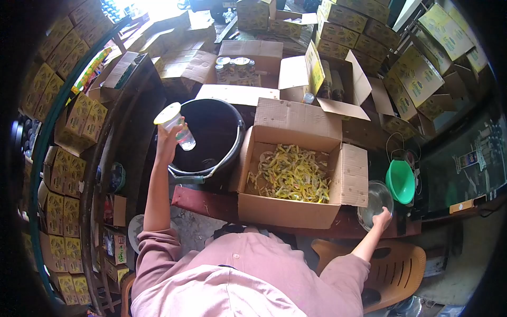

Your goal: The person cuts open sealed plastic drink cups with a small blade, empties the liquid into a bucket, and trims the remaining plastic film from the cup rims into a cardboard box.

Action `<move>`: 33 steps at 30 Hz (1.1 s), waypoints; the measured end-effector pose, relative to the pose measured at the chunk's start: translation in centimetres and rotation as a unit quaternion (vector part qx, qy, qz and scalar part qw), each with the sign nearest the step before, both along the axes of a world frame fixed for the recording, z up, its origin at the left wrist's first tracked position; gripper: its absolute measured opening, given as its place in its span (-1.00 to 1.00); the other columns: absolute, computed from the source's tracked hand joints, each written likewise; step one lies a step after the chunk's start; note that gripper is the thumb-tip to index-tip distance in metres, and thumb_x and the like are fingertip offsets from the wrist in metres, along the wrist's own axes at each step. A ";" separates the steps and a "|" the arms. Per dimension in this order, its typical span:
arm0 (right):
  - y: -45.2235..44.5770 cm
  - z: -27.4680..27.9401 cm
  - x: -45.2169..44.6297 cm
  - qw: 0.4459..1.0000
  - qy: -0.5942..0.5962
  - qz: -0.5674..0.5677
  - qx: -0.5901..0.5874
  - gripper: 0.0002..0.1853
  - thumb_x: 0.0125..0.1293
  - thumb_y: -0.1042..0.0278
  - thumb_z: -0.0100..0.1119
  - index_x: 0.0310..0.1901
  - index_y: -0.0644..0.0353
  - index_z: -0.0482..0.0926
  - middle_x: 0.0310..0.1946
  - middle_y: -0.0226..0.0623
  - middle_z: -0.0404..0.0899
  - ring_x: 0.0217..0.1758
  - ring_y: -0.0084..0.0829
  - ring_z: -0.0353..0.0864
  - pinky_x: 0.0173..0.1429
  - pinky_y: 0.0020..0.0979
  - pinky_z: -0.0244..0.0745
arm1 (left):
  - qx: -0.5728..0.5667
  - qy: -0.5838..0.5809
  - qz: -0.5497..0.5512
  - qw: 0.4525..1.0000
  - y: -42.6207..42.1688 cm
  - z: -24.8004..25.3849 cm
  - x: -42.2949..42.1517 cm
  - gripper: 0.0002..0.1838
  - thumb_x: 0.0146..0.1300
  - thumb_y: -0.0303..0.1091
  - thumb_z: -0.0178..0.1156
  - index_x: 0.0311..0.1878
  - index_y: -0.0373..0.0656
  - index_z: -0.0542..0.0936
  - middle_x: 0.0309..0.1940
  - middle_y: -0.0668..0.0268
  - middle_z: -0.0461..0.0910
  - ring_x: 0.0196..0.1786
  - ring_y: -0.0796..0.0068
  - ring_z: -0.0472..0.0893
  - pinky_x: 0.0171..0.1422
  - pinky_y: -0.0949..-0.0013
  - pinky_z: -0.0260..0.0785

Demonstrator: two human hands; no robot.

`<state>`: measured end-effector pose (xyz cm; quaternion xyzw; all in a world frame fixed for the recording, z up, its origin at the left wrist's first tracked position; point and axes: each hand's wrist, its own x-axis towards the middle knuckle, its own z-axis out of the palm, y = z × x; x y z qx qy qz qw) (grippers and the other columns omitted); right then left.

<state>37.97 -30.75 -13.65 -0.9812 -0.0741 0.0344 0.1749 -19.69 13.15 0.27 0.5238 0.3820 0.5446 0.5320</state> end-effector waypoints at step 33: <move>38.9 21.0 -37.7 0.624 0.104 0.645 0.429 -0.74 0.01 0.69 0.12 -0.24 0.17 0.58 -0.42 -0.29 0.53 -0.41 -0.48 0.56 -0.31 -0.51 0.48 | 0.196 0.155 -0.024 0.968 -0.1 -1.1 1.7 -0.44 -0.22 -0.45 0.40 -0.08 -0.20 0.38 -0.22 0.28 0.51 -0.13 0.46 0.52 0.01 0.45 0.37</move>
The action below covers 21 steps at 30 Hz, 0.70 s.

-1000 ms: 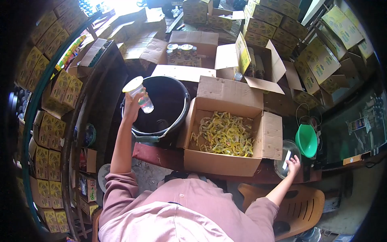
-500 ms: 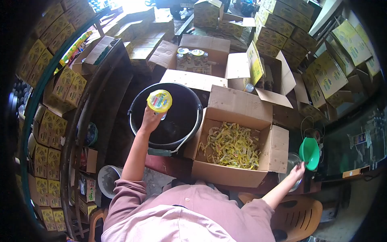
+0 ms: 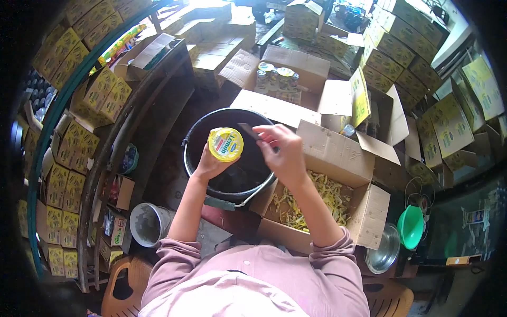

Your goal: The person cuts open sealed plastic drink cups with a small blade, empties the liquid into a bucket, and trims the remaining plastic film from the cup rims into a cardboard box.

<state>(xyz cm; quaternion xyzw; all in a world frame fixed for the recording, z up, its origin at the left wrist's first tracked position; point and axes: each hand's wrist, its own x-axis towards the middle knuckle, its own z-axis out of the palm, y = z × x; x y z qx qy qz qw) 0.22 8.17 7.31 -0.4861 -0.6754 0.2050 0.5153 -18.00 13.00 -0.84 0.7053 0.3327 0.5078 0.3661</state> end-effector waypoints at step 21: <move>1.5 -2.7 -2.7 0.963 -0.254 0.067 0.058 -0.61 -0.10 0.65 0.07 -0.14 0.15 0.54 -0.34 -0.20 0.44 -0.26 -0.23 0.51 -0.15 -0.32 0.48 | -0.017 0.043 -0.047 0.998 0.8 -0.2 0.0 -0.40 -0.19 -0.45 0.36 -0.02 -0.21 0.32 -0.20 0.23 0.51 -0.12 0.39 0.55 0.00 0.42 0.38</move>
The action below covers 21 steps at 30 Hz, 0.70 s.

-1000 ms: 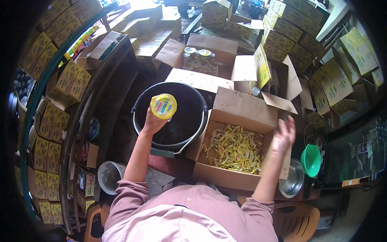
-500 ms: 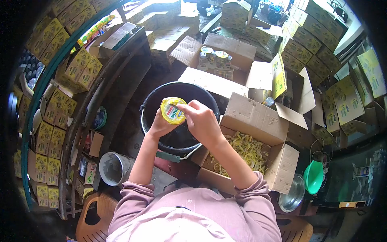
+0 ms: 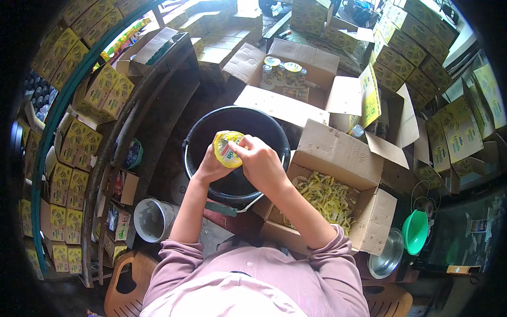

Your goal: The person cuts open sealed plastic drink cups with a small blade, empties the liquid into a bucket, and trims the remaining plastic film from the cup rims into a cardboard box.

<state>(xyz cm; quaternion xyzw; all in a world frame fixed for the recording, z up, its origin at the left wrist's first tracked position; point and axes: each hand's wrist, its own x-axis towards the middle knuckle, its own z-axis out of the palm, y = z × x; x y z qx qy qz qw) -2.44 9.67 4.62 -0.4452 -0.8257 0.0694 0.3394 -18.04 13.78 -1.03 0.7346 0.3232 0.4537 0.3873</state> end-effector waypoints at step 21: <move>-0.4 0.3 -0.1 1.000 -0.018 -0.013 -0.019 -0.62 -0.07 0.68 0.03 -0.17 0.12 0.56 -0.36 -0.20 0.43 -0.29 -0.22 0.51 -0.16 -0.29 0.46 | -0.003 0.006 -0.004 1.000 -0.2 -0.2 0.2 -0.42 -0.18 -0.44 0.36 -0.04 -0.20 0.34 -0.20 0.22 0.51 -0.11 0.38 0.54 0.01 0.40 0.38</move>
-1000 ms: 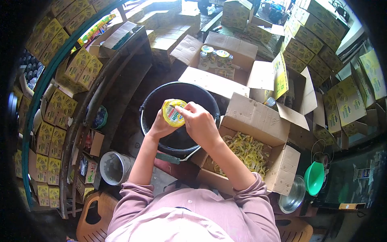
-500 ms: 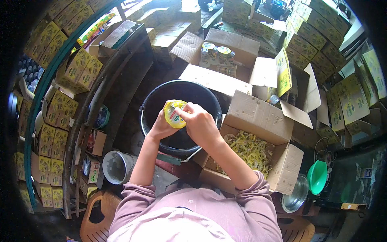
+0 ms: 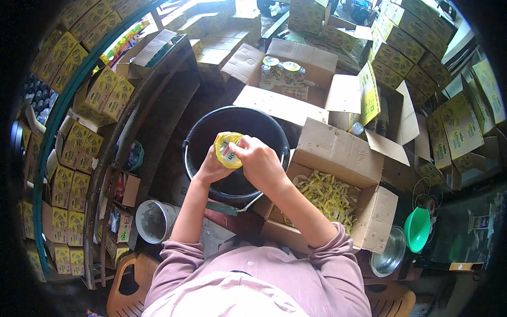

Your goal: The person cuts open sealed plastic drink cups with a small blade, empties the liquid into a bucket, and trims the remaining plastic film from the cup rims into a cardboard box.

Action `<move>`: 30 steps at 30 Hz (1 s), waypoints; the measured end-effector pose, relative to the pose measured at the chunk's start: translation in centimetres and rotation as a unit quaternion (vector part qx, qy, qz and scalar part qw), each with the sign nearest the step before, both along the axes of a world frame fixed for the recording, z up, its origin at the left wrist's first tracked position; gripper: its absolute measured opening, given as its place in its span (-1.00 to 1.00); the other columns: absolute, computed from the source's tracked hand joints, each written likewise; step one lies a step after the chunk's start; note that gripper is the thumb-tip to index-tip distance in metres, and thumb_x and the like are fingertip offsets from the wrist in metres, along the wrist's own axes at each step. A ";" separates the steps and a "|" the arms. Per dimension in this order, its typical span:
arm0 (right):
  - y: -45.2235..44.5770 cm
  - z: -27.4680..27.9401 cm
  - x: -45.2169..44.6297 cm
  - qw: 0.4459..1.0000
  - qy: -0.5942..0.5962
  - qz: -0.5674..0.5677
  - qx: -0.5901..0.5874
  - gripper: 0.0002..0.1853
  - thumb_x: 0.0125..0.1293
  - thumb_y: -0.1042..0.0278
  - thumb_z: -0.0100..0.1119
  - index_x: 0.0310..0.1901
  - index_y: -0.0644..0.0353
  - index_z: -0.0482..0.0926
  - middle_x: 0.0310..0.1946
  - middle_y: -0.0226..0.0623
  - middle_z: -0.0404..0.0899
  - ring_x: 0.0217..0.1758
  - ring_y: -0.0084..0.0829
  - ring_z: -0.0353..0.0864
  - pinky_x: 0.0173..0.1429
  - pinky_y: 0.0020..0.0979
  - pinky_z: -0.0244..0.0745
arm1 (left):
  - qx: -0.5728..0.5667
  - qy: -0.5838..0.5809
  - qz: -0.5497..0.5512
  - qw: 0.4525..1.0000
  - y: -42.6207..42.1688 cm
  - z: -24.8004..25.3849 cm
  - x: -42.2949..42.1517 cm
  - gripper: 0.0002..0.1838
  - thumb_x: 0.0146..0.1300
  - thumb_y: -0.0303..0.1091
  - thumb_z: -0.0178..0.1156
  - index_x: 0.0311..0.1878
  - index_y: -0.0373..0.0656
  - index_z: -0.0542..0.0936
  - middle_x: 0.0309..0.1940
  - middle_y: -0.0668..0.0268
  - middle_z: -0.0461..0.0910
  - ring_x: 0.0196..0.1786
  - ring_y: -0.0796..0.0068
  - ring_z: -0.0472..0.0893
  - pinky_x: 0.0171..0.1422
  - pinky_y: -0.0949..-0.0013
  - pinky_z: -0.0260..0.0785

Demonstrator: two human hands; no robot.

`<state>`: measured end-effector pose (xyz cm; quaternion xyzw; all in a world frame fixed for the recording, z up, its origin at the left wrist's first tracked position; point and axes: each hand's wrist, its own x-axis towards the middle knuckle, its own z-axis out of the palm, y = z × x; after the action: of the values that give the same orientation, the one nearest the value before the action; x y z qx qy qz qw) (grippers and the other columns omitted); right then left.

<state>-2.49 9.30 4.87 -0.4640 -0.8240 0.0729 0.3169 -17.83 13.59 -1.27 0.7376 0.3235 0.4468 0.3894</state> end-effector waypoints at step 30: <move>2.0 1.4 2.5 0.983 0.162 -0.008 -0.081 -0.69 -0.01 0.67 0.14 -0.17 0.23 0.58 -0.50 -0.23 0.49 -0.55 -0.50 0.48 -0.39 -0.52 0.41 | 0.029 0.021 0.072 0.997 0.6 -2.2 -0.1 -0.22 -0.05 -0.53 0.27 0.08 -0.16 -0.09 -0.02 0.12 0.22 0.06 0.34 0.34 0.15 0.37 0.23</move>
<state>0.04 11.29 6.26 -0.4768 -0.7494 0.2111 0.4080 -17.91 14.15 -3.44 0.7324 0.3713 0.4673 0.3277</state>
